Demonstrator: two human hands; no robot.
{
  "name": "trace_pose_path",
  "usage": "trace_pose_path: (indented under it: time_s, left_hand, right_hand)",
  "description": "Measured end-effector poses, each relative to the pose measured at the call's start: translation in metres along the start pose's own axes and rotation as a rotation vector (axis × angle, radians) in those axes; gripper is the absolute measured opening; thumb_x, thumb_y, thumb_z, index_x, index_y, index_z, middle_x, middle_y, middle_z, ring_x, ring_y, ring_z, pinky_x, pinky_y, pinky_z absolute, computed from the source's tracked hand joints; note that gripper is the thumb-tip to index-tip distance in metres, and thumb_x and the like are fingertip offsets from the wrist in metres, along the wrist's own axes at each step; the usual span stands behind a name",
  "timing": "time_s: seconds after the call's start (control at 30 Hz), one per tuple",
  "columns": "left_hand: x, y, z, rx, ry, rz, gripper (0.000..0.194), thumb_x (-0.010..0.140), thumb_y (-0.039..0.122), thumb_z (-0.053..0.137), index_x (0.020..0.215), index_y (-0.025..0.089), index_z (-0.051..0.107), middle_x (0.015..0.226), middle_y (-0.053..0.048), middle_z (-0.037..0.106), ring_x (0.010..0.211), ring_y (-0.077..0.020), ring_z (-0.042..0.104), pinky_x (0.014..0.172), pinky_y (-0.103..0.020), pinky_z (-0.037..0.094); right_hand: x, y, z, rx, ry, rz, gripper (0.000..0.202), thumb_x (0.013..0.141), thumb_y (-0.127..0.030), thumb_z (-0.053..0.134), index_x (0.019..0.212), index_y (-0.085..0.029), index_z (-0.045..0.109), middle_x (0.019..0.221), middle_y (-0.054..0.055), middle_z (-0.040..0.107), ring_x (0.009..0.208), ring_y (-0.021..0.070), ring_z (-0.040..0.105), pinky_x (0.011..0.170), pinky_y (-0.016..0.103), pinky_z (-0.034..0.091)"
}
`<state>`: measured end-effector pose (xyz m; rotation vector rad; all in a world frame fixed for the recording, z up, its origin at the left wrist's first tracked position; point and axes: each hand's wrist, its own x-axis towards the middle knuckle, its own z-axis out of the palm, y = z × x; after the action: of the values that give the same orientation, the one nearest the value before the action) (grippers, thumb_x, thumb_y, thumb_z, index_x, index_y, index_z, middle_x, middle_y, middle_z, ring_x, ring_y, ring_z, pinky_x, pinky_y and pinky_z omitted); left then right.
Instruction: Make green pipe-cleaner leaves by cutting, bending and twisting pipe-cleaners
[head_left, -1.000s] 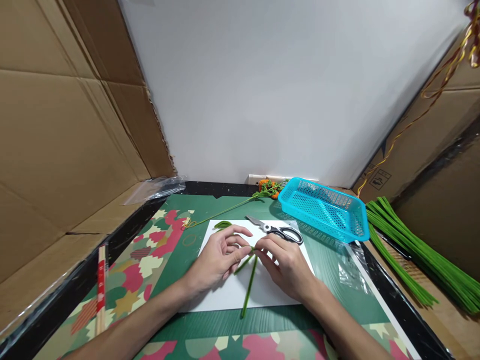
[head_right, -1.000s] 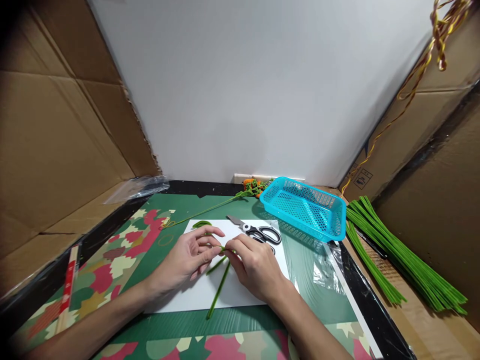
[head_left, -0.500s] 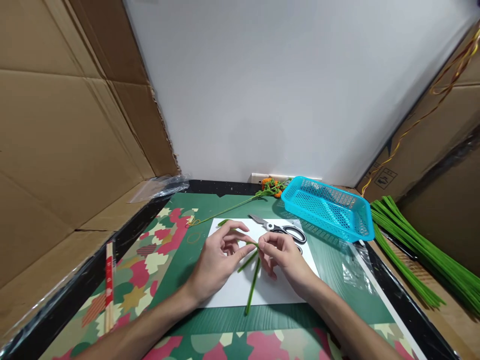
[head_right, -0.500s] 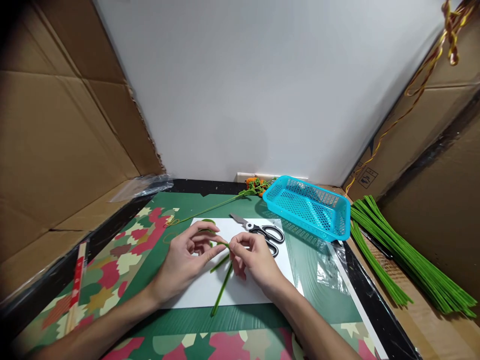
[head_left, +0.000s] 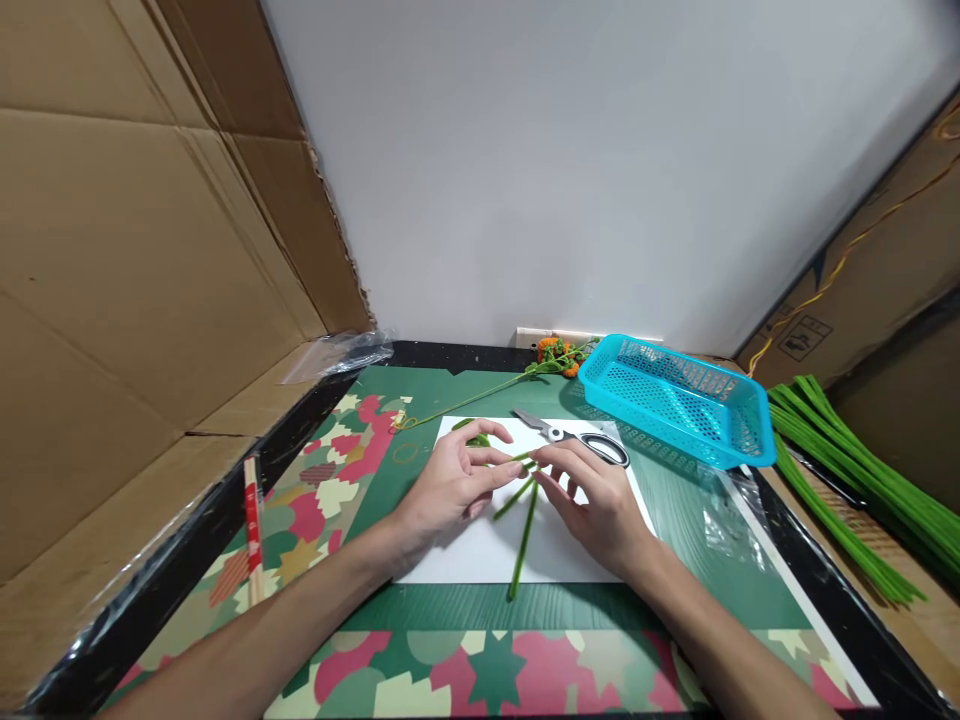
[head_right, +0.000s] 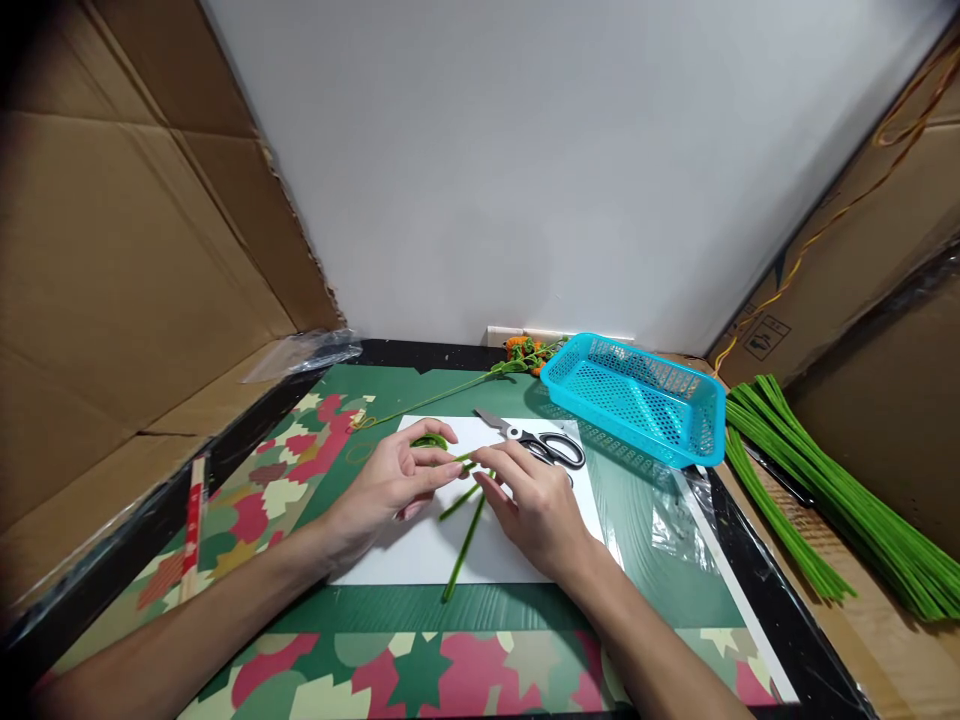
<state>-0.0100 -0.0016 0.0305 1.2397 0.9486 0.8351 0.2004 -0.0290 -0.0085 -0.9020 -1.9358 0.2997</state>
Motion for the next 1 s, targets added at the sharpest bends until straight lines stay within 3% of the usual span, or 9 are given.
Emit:
trace_pose_path:
  time_s: [0.13,0.3,0.4,0.53,0.67,0.73,0.8,0.87,1.0]
  left_hand:
    - [0.000,0.000,0.002,-0.012,-0.071,-0.010,0.048,0.084,0.045,0.086,0.109,0.020,0.053,0.081,-0.001,0.074,0.038,0.0009,0.036,0.036,-0.013,0.020]
    - [0.001,0.000,0.005,-0.005,-0.085,-0.010,0.050,0.081,0.044,0.088,0.106,0.021,0.052,0.072,0.004,0.070,0.038,0.0001,0.035,0.037,-0.013,0.022]
    - [0.001,-0.002,0.004,0.056,-0.046,0.038,0.047,0.082,0.042,0.088,0.106,0.021,0.054,0.075,0.003,0.071,0.038,-0.0014,0.041,0.036,-0.014,0.026]
    - [-0.002,-0.005,0.005,0.167,0.047,0.145,0.039,0.083,0.038,0.087,0.104,0.020,0.059,0.077,0.001,0.072,0.042,-0.0042,0.048,0.039,-0.016,0.031]
    - [-0.006,-0.011,0.008,0.295,0.175,0.330,0.031,0.081,0.033,0.089,0.100,0.020,0.067,0.088,-0.002,0.074,0.070,-0.0135,0.069,0.052,-0.018,0.045]
    - [-0.009,-0.015,0.008,0.349,0.214,0.391,0.028,0.082,0.033,0.088,0.099,0.021,0.069,0.091,-0.002,0.074,0.072,-0.0137,0.069,0.054,-0.019,0.045]
    - [-0.010,-0.019,0.008,0.412,0.227,0.423,0.025,0.085,0.033,0.085,0.102,0.022,0.071,0.091,-0.001,0.075,0.062,-0.0103,0.062,0.052,-0.020,0.044]
    - [-0.010,-0.021,0.008,0.503,0.222,0.447,0.018,0.089,0.031,0.081,0.103,0.022,0.075,0.089,0.000,0.077,0.055,-0.0083,0.053,0.051,-0.021,0.043]
    - [-0.010,-0.021,0.009,0.648,0.192,0.506,0.011,0.096,0.024,0.072,0.100,0.024,0.082,0.087,0.001,0.079,0.057,-0.0093,0.050,0.055,-0.022,0.042]
  right_hand:
    - [-0.002,0.006,-0.003,-0.080,-0.015,-0.054,0.024,0.108,-0.021,0.056,0.128,-0.025,0.067,0.118,0.010,0.073,0.091,0.0191,0.073,0.067,0.028,0.056]
    - [0.000,0.010,-0.007,-0.106,-0.043,-0.090,0.016,0.108,-0.021,0.056,0.114,-0.022,0.071,0.106,0.008,0.074,0.089,0.0195,0.072,0.072,0.029,0.054]
    - [0.002,0.008,-0.007,-0.047,-0.049,-0.041,0.016,0.108,-0.021,0.055,0.107,-0.021,0.070,0.100,0.008,0.072,0.085,0.0187,0.070,0.070,0.029,0.052]
    - [0.005,-0.003,-0.007,0.120,-0.051,0.118,0.014,0.104,-0.022,0.059,0.098,-0.020,0.071,0.091,0.005,0.069,0.070,0.0149,0.063,0.059,0.026,0.047]
    - [0.007,-0.014,-0.005,0.332,0.020,0.392,0.016,0.095,-0.028,0.068,0.083,-0.019,0.072,0.076,0.002,0.068,0.059,0.0131,0.060,0.055,0.025,0.045]
    - [0.008,-0.016,-0.002,0.410,0.025,0.530,0.018,0.091,-0.032,0.071,0.080,-0.018,0.072,0.064,0.000,0.065,0.052,0.0128,0.057,0.050,0.024,0.042]
    - [0.007,-0.016,0.002,0.435,0.025,0.611,0.019,0.087,-0.033,0.074,0.077,-0.018,0.071,0.054,-0.003,0.059,0.045,0.0119,0.052,0.045,0.024,0.035]
    - [0.006,-0.017,0.005,0.385,0.054,0.605,0.017,0.085,-0.032,0.075,0.075,-0.018,0.072,0.052,-0.004,0.057,0.043,0.0112,0.049,0.044,0.024,0.032]
    - [0.002,-0.018,0.010,0.200,0.113,0.416,0.014,0.090,-0.026,0.071,0.078,-0.018,0.073,0.065,-0.001,0.066,0.049,0.0107,0.049,0.048,0.024,0.037]
